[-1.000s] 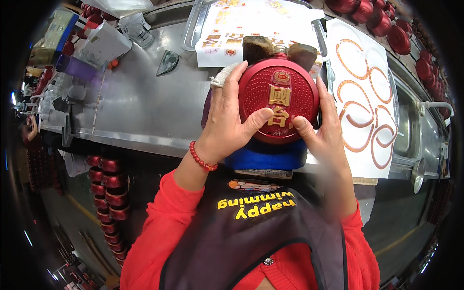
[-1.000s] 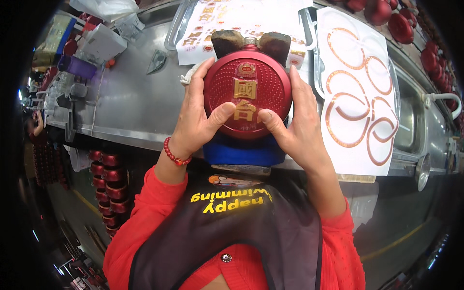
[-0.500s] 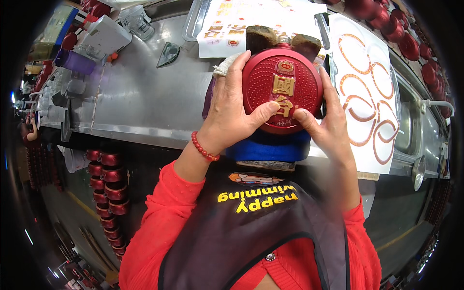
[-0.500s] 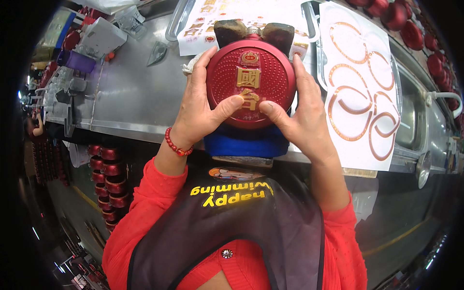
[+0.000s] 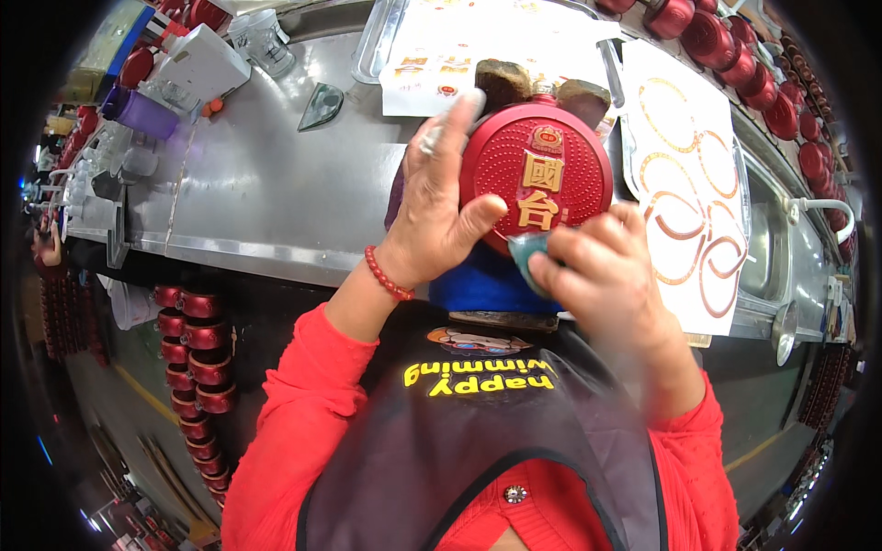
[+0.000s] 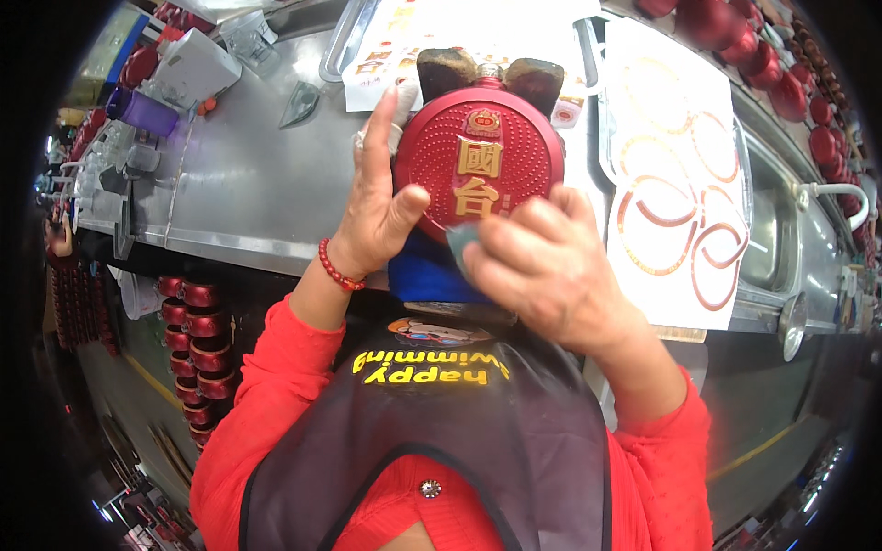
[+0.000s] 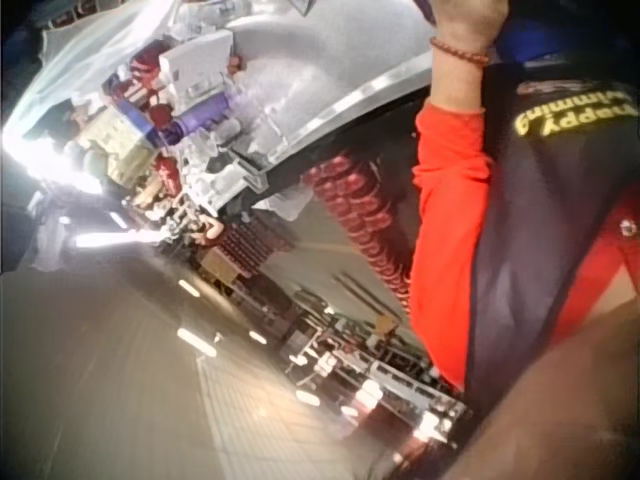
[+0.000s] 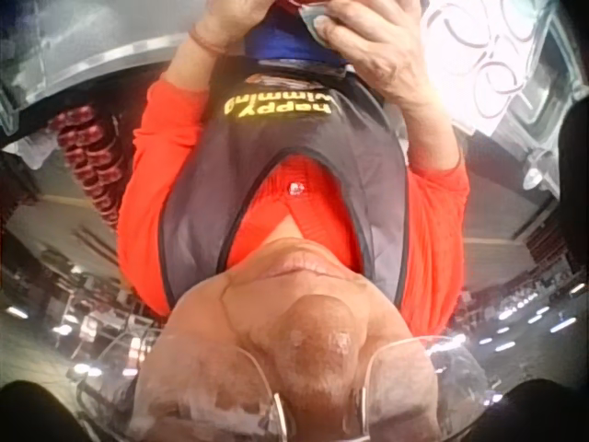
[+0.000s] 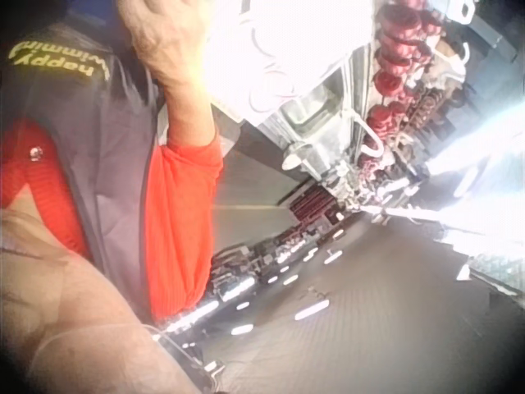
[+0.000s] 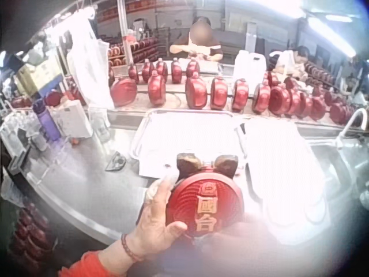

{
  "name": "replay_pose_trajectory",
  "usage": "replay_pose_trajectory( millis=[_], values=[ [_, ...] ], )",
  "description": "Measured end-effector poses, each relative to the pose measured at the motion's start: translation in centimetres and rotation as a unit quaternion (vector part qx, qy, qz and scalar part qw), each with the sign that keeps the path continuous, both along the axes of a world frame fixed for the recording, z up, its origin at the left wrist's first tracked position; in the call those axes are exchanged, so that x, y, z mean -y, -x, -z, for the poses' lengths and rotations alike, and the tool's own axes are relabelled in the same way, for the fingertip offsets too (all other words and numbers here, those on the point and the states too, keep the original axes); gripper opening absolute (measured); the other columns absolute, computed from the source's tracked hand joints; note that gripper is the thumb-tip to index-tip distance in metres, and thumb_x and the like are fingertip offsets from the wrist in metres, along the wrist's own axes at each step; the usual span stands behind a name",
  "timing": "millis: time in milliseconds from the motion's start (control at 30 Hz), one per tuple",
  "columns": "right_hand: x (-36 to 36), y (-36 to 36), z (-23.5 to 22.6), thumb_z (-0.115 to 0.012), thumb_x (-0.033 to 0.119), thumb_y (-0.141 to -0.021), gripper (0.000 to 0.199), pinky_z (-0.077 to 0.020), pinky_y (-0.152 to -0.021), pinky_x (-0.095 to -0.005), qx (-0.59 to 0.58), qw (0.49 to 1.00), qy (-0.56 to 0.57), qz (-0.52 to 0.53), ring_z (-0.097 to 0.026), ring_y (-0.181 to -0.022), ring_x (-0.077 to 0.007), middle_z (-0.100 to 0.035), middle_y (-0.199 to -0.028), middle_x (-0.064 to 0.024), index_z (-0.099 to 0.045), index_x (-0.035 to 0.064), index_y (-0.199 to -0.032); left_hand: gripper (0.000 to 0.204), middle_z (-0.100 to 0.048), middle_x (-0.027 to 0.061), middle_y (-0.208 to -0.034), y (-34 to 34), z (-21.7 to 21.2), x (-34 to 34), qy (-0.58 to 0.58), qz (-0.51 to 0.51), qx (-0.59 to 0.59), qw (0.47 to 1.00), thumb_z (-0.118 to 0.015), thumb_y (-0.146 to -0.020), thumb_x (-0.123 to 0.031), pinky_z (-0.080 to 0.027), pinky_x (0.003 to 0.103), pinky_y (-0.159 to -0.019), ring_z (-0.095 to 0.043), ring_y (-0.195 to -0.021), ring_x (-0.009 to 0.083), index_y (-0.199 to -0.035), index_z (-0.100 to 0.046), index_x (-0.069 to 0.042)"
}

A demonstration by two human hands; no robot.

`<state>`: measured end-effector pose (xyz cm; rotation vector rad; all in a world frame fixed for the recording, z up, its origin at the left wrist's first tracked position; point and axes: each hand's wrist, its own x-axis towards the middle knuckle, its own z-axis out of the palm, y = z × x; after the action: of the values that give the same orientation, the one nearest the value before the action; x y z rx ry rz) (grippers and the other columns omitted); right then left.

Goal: The person applies gold decorative rings and stickers to red ceramic bottles. They wipe the bottle surface with a cloth, place a ring around the neck, and affix a gold label to the front. The process is repeated for multiple bottles on a stainless steel workbench.

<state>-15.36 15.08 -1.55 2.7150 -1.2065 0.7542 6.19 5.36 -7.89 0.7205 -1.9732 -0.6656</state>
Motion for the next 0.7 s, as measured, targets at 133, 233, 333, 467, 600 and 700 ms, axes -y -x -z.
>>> replay_pose_trajectory(
  millis=[133,233,333,467,600,700],
  values=[
    [-1.7,2.2,0.3,-0.080,0.015,-0.074,0.020,-0.0413,-0.079,-0.0392,0.018,0.995,-0.096,-0.008,-0.058,-0.079,-0.0185,-0.062,-0.087,0.0012,-0.070,0.0147,-0.091,0.057,-0.067,-0.0041,-0.136,-0.2,-0.7,-1.2,0.207,0.043,0.208,0.955,-0.046,-0.102,-0.061,-0.011,0.057,-0.122,-0.040,-0.141,0.0273,-0.143,-0.063,-0.024],
    [-1.6,4.7,-0.1,-0.078,0.003,-0.078,0.019,-0.0448,-0.072,-0.0356,0.203,0.957,-0.168,0.118,-0.059,-0.078,-0.0229,-0.065,-0.085,-0.0055,-0.069,0.0054,-0.095,0.044,-0.069,-0.0099,-0.132,-0.3,-0.4,-3.2,0.249,0.035,0.186,0.950,-0.059,-0.098,-0.048,-0.011,0.056,-0.122,-0.043,-0.137,0.0187,-0.137,-0.067,-0.030],
    [-0.4,5.7,0.1,-0.073,0.001,-0.085,0.015,-0.0473,-0.068,-0.0324,0.198,0.955,-0.174,0.133,-0.061,-0.077,-0.0241,-0.064,-0.084,-0.0099,-0.068,0.0003,-0.099,0.042,-0.074,-0.0116,-0.119,-0.1,0.4,-5.3,0.261,-0.004,0.183,0.948,-0.067,-0.093,-0.037,-0.015,0.054,-0.120,-0.047,-0.127,0.0169,-0.134,-0.069,-0.032],
    [4.4,3.6,-1.2,-0.074,0.009,-0.087,0.018,-0.0503,-0.074,-0.0378,0.088,0.980,-0.176,-0.005,-0.066,-0.084,-0.0319,-0.066,-0.087,-0.0131,-0.068,0.0019,-0.102,0.039,-0.075,-0.0138,-0.109,-0.6,1.2,-6.9,0.247,-0.051,0.171,0.952,-0.068,-0.093,-0.029,-0.019,0.051,-0.118,-0.047,-0.121,0.0157,-0.131,-0.071,-0.030],
    [8.5,-0.4,-4.9,-0.073,0.011,-0.089,0.012,-0.0489,-0.077,-0.0422,-0.002,0.980,0.110,0.167,-0.064,-0.083,-0.0302,-0.066,-0.088,-0.0081,-0.068,0.0072,-0.100,0.049,-0.072,-0.0001,-0.124,-1.3,2.1,-8.1,0.188,-0.097,0.134,0.968,-0.075,-0.086,-0.020,-0.023,0.054,-0.117,-0.050,-0.123,0.0273,-0.134,-0.068,-0.016],
    [5.6,-2.1,-4.8,-0.074,0.017,-0.071,0.022,-0.0440,-0.077,-0.0407,-0.034,0.989,0.146,-0.008,-0.061,-0.079,-0.0201,-0.056,-0.082,-0.0001,-0.065,0.0186,-0.091,0.059,-0.065,0.0077,-0.135,-1.4,3.0,-8.4,0.139,-0.125,0.074,0.980,-0.071,-0.090,-0.023,-0.024,0.056,-0.115,-0.046,-0.130,0.0330,-0.145,-0.056,-0.007]
  ],
)
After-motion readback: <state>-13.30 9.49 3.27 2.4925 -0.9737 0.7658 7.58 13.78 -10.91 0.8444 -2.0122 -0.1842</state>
